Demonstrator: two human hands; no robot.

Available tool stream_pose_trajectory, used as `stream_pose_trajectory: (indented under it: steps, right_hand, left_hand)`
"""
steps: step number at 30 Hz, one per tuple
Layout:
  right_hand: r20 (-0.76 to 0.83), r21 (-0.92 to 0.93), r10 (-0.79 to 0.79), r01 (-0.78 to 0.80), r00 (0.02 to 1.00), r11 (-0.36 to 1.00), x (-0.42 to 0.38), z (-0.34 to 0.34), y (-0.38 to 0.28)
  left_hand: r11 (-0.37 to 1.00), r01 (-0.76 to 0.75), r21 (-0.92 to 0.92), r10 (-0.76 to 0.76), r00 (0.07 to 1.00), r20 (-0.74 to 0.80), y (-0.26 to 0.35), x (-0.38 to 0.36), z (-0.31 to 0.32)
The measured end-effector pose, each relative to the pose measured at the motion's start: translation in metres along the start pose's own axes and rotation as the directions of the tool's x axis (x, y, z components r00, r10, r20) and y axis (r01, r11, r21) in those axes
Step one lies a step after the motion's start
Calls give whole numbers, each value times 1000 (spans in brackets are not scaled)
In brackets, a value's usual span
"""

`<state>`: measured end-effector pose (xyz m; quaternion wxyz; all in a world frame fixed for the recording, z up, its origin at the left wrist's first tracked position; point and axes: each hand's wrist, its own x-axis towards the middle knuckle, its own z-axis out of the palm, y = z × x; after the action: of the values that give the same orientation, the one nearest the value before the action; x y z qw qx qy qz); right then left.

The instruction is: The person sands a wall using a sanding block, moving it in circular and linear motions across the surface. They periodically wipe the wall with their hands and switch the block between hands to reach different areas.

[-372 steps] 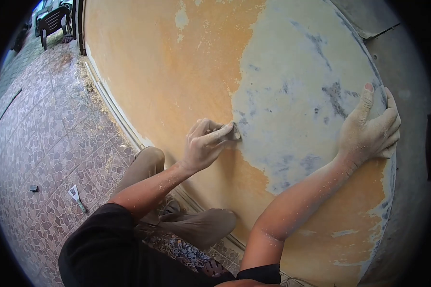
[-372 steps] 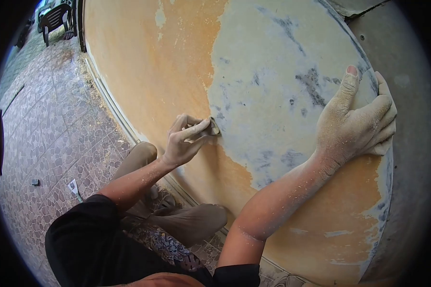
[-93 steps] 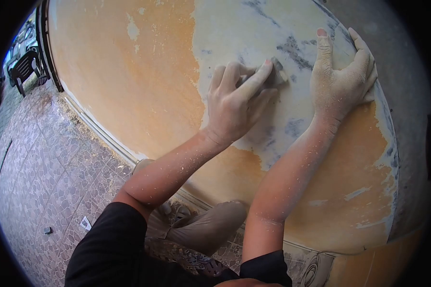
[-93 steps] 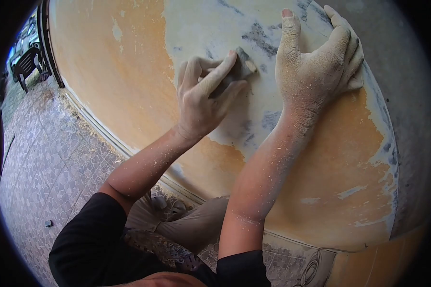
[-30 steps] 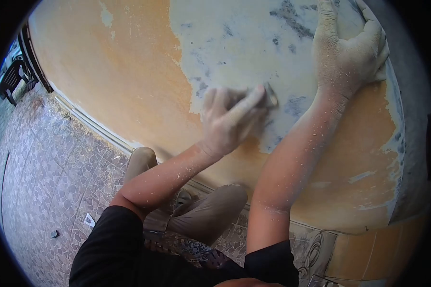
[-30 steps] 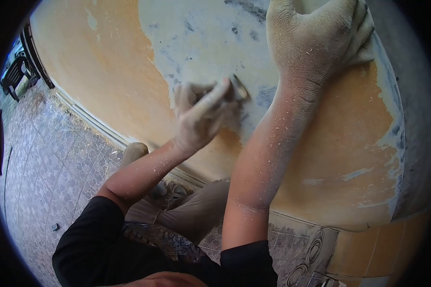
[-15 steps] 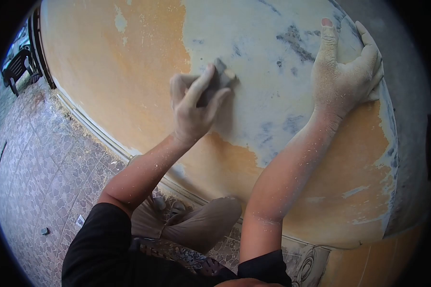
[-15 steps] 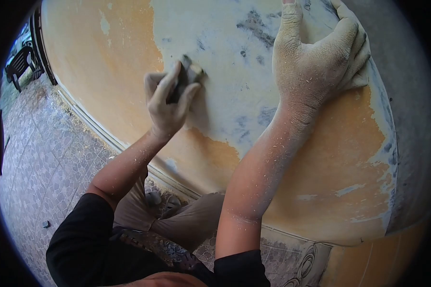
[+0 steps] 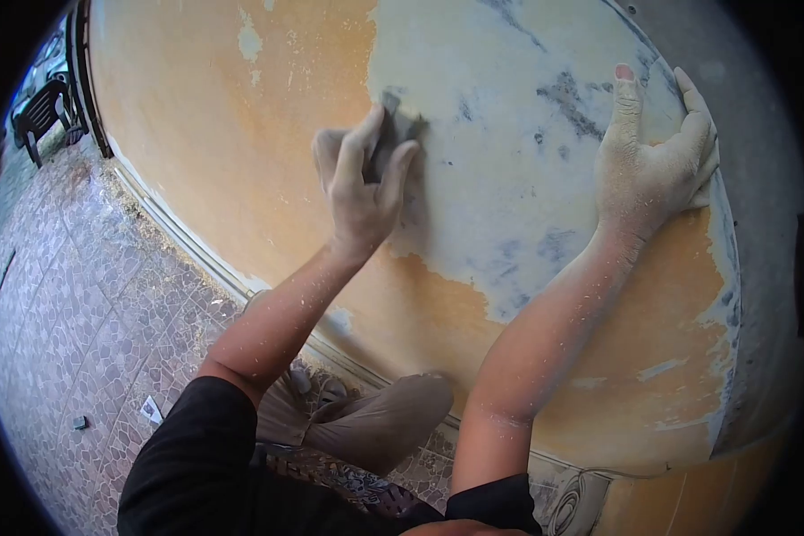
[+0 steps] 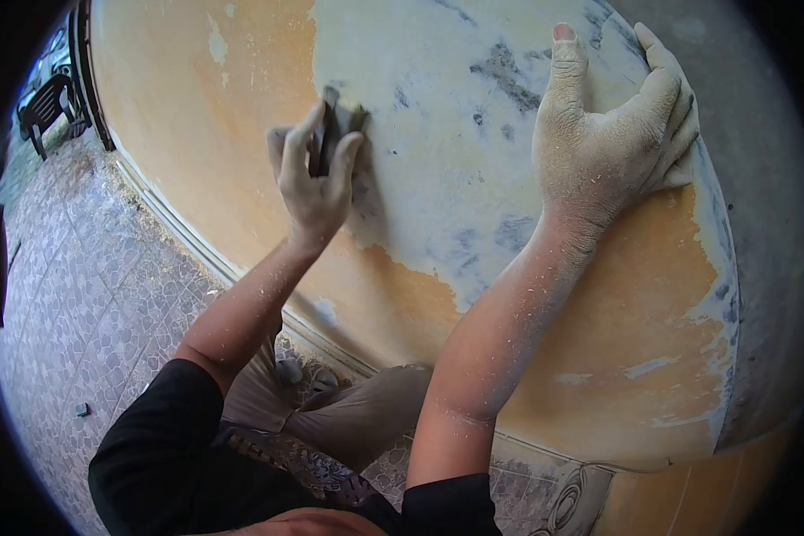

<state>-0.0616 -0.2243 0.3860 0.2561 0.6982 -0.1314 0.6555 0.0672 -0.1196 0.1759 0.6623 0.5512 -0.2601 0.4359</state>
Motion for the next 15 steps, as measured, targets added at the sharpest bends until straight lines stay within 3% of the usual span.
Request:
stream_pose_trajectory:
  steps: [2,4,5,6,8,11,13,15]
  right_hand:
    - [-21,-12,24,-24,999,1000,-1,3,-4]
    - [-44,-21,65,-66,997,998,0,6,-7]
    - [-54,-16,63,-64,997,998,1,5,-8]
    - [-42,-28,48,-49,998,998,1,3,-8]
    - [-3,-44,31,-31,1000,999,-1,1,-4]
    - [-9,-15,-18,18,1000,1000,-1,2,1]
    - [-10,11,-12,12,1000,1000,0,1,2]
    - [-15,14,1,0,1000,1000,0,0,-1]
  left_hand:
    - [1000,-1,1,1,993,120,-7,-73,-18]
    - [982,-190,-1,178,920,349,-24,-131,-50]
    - [991,-133,13,112,876,469,-19,-130,-65]
    - [991,-131,13,111,880,462,-20,-126,-61]
    - [990,124,-62,-81,882,464,-18,-106,-55]
    - [997,66,-40,-56,973,223,-5,-22,-30]
    - [977,146,-157,-144,989,24,2,19,-13]
    - [992,113,-59,-113,994,-3,-3,1,-9]
